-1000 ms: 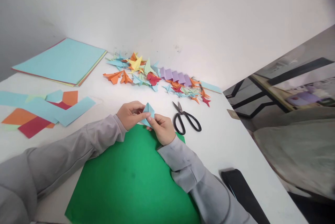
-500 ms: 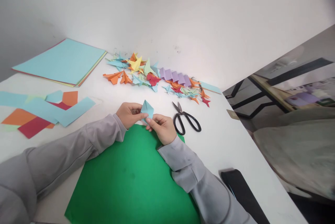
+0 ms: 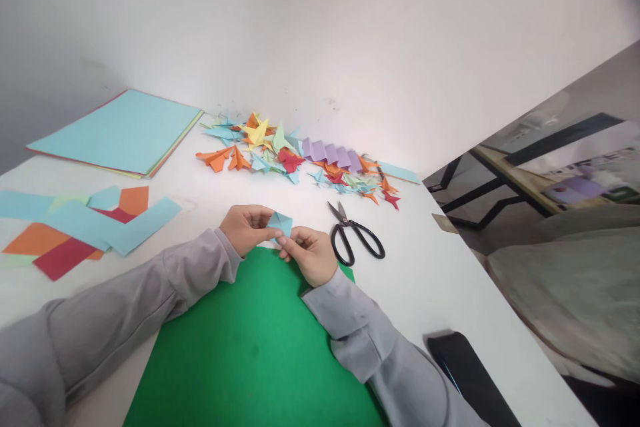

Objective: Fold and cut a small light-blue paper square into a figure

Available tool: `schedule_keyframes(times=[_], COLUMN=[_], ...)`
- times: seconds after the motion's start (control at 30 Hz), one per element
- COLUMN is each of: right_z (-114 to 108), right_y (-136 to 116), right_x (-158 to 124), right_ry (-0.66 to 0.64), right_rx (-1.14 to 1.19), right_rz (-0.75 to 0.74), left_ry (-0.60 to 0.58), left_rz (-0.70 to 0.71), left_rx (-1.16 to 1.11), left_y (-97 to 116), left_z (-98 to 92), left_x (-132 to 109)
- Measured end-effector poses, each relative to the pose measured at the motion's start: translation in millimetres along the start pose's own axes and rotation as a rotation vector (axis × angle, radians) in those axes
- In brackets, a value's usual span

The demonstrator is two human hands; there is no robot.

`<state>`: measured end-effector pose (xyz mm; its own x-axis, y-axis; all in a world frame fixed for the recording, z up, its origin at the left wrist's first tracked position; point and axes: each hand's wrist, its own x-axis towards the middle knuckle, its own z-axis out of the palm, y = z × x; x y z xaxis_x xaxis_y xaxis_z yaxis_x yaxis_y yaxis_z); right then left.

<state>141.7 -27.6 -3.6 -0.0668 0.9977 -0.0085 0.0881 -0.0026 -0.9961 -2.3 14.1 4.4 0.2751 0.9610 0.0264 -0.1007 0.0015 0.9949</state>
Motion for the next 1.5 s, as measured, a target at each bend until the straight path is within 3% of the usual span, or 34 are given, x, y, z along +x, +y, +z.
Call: schedule_keyframes(times=[0.37, 0.57, 0.67, 0.8, 0.9, 1.07, 1.2, 1.33, 1.5], right_z=[-0.8, 5.3, 5.5, 3.2, 2.1, 1.1, 0.8, 2.1, 2.1], right_y=[-0.3, 2.6, 3.0, 4.0, 3.9, 1.7, 1.4, 4.3, 7.8], right_x=[0.7, -2.6, -3.5, -1.1, -0.2, -3.5, -4.2, -2.1, -0.7], right_ry=[-0.042, 0.177, 0.18, 0.152, 0.147, 0.204, 0.157, 0.12, 0.155], right_rx=[0.024, -0.041, -0.115, 0.074, 0.125, -0.141, -0.222, -0.08, 0.0], right_rz=[0.036, -0.206, -0.223, -0.155, -0.15, -0.312, -0.368, -0.275, -0.153], left_ry=[-0.011, 0.041, 0.001, -0.088, -0.081, -0.005, -0.069, -0.144, -0.118], left_rz=[-0.054, 0.011, 0.034, 0.007, -0.044, -0.071, 0.004, 0.12, 0.37], left_rx=[-0.054, -0.025, -0.024, -0.066, -0.061, -0.031, 0.0, 0.004, 0.201], left_y=[6.8, -1.5, -4.6, -3.1, -1.9, -1.5, 1.8, 2.1, -2.0], left_z=[0.3, -0.9, -1.3, -1.2, -0.7, 0.3, -0.8, -4.0, -5.0], left_x=[-0.1, -1.1, -1.3, -2.3, -2.8, -2.9, -5.1, -5.5, -4.1])
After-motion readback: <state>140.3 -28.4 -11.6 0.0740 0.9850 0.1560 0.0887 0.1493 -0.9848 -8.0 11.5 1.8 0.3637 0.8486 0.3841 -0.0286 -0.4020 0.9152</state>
